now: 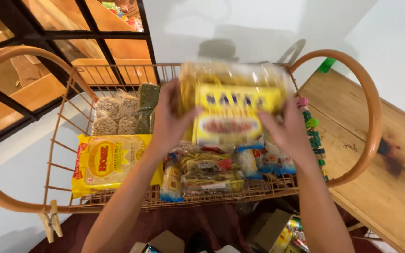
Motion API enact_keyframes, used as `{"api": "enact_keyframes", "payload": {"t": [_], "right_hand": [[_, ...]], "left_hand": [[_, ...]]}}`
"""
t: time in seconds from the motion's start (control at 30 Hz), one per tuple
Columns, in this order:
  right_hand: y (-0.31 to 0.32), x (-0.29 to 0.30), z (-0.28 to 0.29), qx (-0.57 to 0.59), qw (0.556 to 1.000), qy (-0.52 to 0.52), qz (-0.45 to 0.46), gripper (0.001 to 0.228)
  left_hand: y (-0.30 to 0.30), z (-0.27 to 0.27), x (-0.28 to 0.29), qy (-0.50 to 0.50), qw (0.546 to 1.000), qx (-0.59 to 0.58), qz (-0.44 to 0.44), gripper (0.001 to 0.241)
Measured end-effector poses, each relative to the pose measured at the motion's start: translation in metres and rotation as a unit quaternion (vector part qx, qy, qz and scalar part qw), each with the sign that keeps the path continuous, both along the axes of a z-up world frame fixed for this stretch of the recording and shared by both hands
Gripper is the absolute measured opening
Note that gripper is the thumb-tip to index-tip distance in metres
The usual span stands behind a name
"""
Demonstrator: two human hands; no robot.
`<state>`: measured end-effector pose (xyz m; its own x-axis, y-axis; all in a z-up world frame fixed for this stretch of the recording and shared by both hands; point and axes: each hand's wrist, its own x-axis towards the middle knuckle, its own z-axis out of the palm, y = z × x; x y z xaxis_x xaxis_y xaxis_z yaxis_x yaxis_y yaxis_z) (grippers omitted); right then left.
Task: Stocking grocery items from a cardboard box onto a wire display shelf.
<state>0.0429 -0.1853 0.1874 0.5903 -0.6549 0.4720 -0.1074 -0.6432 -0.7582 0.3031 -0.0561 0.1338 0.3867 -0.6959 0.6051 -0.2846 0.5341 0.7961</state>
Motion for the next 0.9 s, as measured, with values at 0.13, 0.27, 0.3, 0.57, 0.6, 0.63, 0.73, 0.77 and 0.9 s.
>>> {"api": "enact_keyframes", "payload": {"t": [0.13,0.27,0.3,0.57,0.6,0.63,0.73,0.77,0.9], "right_hand": [[-0.06,0.055,-0.007,-0.012,0.999,0.018,-0.05,0.064],[-0.099,0.086,-0.017,-0.02,0.992,0.072,-0.103,0.063],[-0.107,0.092,-0.019,-0.03,0.992,0.063,-0.107,0.065],[-0.124,0.112,-0.037,0.004,0.995,0.045,-0.094,0.06],[-0.125,0.113,-0.038,-0.027,0.994,0.043,-0.097,0.06],[-0.126,0.115,-0.04,-0.027,0.994,0.042,-0.1,0.06],[-0.128,0.118,-0.047,-0.02,0.993,0.068,-0.094,0.06],[-0.13,0.119,-0.048,-0.037,0.99,0.087,-0.102,0.06],[-0.129,0.12,-0.04,-0.034,0.983,0.125,-0.127,0.06]], "left_hand": [[-0.07,-0.017,0.038,0.037,0.998,-0.056,-0.008,0.072],[-0.111,-0.026,0.055,-0.043,0.986,0.058,0.152,0.071],[-0.122,-0.033,0.059,-0.094,0.971,0.068,0.209,0.068],[-0.146,-0.05,0.061,-0.055,0.973,-0.015,0.223,0.072],[-0.142,-0.044,0.059,-0.047,0.974,-0.057,0.215,0.075],[-0.141,-0.041,0.058,-0.048,0.974,-0.057,0.212,0.075],[-0.137,-0.042,0.057,-0.031,0.975,-0.102,0.193,0.076],[-0.138,-0.047,0.057,-0.086,0.965,-0.062,0.242,0.076],[-0.146,-0.055,0.053,-0.096,0.959,-0.024,0.266,0.078]]}}
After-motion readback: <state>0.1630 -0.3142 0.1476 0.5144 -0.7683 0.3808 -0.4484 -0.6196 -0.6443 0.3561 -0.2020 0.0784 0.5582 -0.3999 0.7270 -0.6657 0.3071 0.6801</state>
